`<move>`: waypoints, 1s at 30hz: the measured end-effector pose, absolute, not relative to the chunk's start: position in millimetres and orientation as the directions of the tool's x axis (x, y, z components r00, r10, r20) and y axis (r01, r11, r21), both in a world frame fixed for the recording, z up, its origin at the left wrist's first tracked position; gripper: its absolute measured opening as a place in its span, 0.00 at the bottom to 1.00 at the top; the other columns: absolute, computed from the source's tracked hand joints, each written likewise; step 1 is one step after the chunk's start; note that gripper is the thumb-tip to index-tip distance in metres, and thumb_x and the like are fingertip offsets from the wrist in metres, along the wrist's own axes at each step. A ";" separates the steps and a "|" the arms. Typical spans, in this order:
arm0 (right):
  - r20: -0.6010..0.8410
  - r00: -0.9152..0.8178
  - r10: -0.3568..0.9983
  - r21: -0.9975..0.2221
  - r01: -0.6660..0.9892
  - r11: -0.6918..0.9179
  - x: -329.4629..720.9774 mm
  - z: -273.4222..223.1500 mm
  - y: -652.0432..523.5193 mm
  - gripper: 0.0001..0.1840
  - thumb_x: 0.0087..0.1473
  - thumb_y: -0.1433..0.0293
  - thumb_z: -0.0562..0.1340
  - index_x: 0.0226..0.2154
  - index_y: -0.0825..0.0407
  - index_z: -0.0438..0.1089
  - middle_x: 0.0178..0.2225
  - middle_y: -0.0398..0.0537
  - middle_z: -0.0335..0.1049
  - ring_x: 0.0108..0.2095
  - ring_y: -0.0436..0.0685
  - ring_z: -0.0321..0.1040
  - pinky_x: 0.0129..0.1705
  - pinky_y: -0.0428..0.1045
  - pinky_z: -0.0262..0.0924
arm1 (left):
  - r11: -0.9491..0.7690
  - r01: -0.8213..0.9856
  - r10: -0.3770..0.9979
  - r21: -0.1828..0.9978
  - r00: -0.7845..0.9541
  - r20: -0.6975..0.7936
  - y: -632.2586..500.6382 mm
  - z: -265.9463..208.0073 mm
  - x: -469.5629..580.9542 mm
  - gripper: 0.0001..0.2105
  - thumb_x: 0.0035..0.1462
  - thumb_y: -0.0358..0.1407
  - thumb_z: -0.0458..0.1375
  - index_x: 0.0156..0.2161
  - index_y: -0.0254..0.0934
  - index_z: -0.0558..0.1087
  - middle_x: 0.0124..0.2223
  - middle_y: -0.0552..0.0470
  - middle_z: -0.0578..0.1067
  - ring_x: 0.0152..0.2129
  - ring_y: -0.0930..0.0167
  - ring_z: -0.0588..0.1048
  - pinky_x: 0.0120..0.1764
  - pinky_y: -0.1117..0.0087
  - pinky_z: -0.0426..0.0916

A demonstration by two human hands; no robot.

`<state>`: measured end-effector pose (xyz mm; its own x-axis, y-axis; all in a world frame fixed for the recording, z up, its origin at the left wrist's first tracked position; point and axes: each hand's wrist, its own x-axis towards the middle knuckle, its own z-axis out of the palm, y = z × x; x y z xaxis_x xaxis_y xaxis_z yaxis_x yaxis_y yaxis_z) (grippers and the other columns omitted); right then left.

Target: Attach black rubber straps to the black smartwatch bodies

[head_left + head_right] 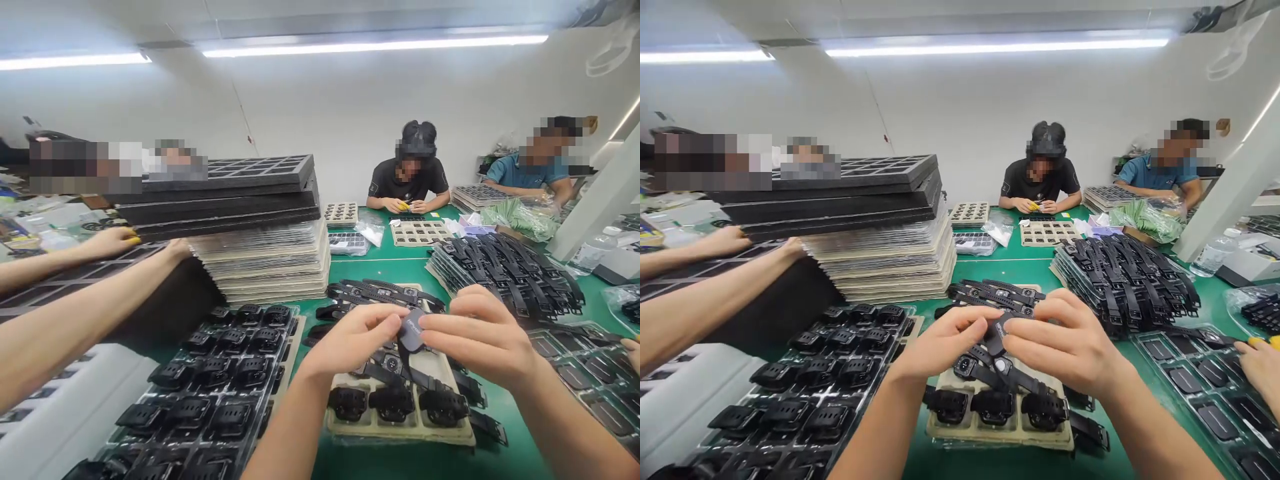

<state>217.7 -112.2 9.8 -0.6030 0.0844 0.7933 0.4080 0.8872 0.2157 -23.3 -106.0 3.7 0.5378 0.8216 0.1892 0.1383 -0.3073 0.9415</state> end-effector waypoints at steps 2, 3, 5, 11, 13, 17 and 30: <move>0.800 -0.584 0.137 0.175 0.445 0.878 210.1 10.9 -104.9 0.13 0.63 0.79 0.64 0.43 0.44 0.77 0.45 0.44 0.83 0.37 0.59 0.68 0.41 0.56 0.65 | -0.178 -0.057 0.824 0.982 0.537 0.180 -101.8 0.7 -20.1 0.23 0.59 0.55 0.63 0.43 0.34 0.82 0.35 0.47 0.80 0.30 0.69 0.74 0.34 0.71 0.68; 0.819 -0.546 0.177 0.141 0.490 0.860 206.5 10.1 -103.4 0.15 0.62 0.80 0.65 0.43 0.43 0.77 0.47 0.45 0.82 0.39 0.59 0.69 0.43 0.57 0.66 | -0.138 -0.144 0.852 0.980 0.487 0.192 -100.1 -0.5 -18.4 0.22 0.57 0.53 0.66 0.42 0.34 0.82 0.33 0.48 0.79 0.28 0.71 0.73 0.32 0.73 0.67; 0.895 -0.383 0.231 0.025 0.558 0.830 199.1 5.5 -107.3 0.19 0.59 0.82 0.65 0.45 0.41 0.77 0.49 0.47 0.81 0.44 0.61 0.71 0.48 0.57 0.66 | -0.116 -0.282 0.921 0.953 0.329 0.209 -97.6 -1.6 -16.0 0.19 0.53 0.48 0.71 0.41 0.34 0.80 0.32 0.50 0.79 0.27 0.74 0.72 0.31 0.75 0.65; 0.178 -0.354 0.918 -0.937 0.223 0.268 167.0 -33.9 -143.0 0.14 0.65 0.57 0.63 0.46 0.46 0.80 0.36 0.48 0.79 0.25 0.53 0.68 0.24 0.47 0.62 | -0.141 -0.535 0.972 0.833 0.085 0.218 -97.3 0.8 -17.2 0.17 0.53 0.42 0.72 0.43 0.37 0.74 0.36 0.51 0.81 0.28 0.75 0.75 0.32 0.77 0.67; -0.115 -0.378 0.919 -0.993 0.038 -0.109 156.2 -41.8 -140.6 0.27 0.62 0.46 0.62 0.52 0.46 0.77 0.41 0.51 0.79 0.20 0.48 0.61 0.17 0.44 0.51 | -0.147 -0.548 0.965 0.823 0.103 0.241 -97.9 -0.2 -15.9 0.17 0.54 0.41 0.72 0.44 0.37 0.74 0.37 0.50 0.82 0.30 0.74 0.77 0.33 0.77 0.68; -0.067 -0.129 0.989 -0.866 -0.485 -0.121 145.8 -29.4 -113.1 0.27 0.50 0.47 0.71 0.44 0.49 0.77 0.42 0.50 0.77 0.20 0.45 0.53 0.15 0.42 0.44 | -0.130 -0.510 0.937 0.851 0.216 0.273 -98.1 -6.1 -8.4 0.14 0.57 0.43 0.70 0.42 0.35 0.76 0.36 0.48 0.82 0.32 0.71 0.78 0.35 0.75 0.69; 0.146 0.069 0.987 -0.942 -0.293 0.160 168.3 -21.9 -87.3 0.36 0.49 0.32 0.61 0.30 0.48 0.68 0.21 0.38 0.58 0.20 0.51 0.55 0.20 0.46 0.51 | -0.120 -0.138 0.922 0.983 0.353 0.162 -98.5 -8.9 -2.1 0.12 0.55 0.40 0.65 0.27 0.34 0.73 0.28 0.52 0.75 0.28 0.72 0.70 0.35 0.72 0.63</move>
